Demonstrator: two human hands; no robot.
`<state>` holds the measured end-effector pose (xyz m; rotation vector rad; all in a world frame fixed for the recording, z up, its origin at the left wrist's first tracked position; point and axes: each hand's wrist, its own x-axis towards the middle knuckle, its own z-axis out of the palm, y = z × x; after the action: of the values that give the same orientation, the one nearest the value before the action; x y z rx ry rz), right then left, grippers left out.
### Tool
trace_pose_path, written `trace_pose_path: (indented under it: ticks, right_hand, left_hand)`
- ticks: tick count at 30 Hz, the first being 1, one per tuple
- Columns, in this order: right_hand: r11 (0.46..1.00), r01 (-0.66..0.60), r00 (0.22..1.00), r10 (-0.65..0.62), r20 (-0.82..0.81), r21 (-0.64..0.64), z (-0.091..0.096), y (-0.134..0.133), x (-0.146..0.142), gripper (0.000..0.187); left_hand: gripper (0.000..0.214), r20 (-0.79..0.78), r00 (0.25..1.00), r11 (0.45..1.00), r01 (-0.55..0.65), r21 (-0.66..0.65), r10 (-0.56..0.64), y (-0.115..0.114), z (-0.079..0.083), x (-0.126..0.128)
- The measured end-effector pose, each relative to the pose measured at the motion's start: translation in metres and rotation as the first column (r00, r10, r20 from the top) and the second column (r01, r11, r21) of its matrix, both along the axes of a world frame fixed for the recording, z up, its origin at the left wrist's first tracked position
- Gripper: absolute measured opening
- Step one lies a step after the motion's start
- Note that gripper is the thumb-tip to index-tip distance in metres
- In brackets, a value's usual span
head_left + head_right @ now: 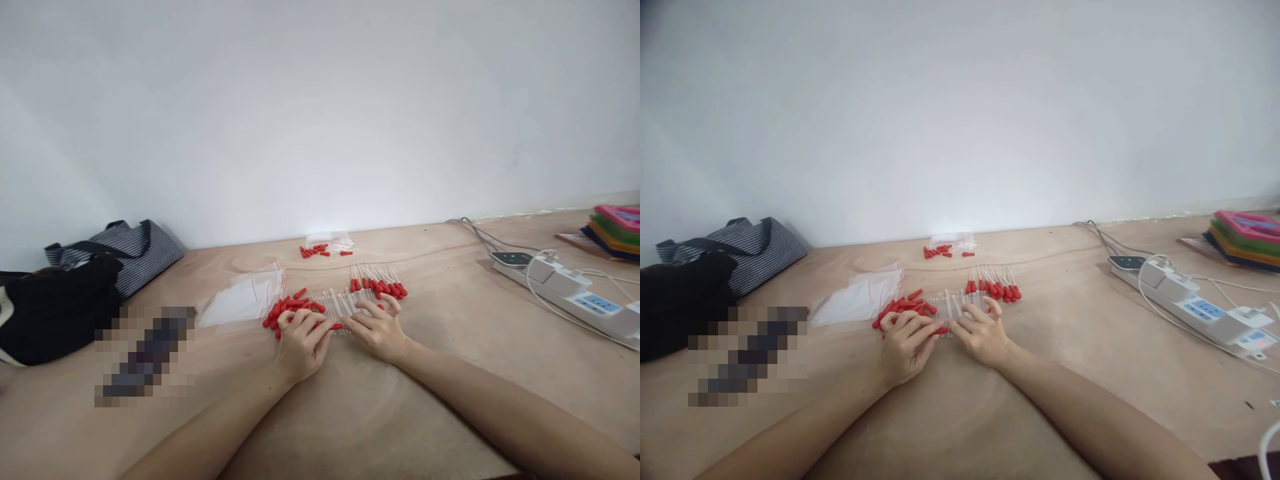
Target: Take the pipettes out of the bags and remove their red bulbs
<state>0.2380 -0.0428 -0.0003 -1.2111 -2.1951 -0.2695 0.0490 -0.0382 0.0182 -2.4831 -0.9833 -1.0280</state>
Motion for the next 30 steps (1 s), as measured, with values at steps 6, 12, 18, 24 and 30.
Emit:
trace_pose_path:
  ticks: [6,12,18,24,30]
  right_hand:
    - [0.985,-0.064,0.996,0.054,0.065,0.162,-0.003,-0.003,0.002,0.028]
    - [0.986,-0.094,0.995,0.089,0.043,0.141,0.005,-0.006,-0.002,0.022]
    - [0.992,-0.077,0.996,0.082,-0.045,0.102,0.012,-0.001,0.012,0.025]
    - [0.977,0.115,0.930,-0.169,-0.325,-0.178,0.025,0.013,0.027,0.032]
    - [0.812,0.185,0.844,-0.419,-0.334,-0.553,0.035,0.034,0.018,0.030]
  left_hand:
    - [0.011,0.003,1.000,1.000,0.028,0.012,-0.028,0.002,0.000,0.001]
    - [0.018,-0.066,0.997,0.985,0.049,0.163,-0.038,-0.001,0.005,-0.004]
    - [0.020,-0.026,0.998,0.954,-0.041,0.298,0.051,0.011,0.015,-0.025]
    - [0.019,0.199,0.919,0.938,-0.346,-0.009,0.341,0.030,0.028,-0.058]
    - [0.030,0.213,0.870,0.763,-0.243,-0.599,0.445,0.042,0.031,-0.077]
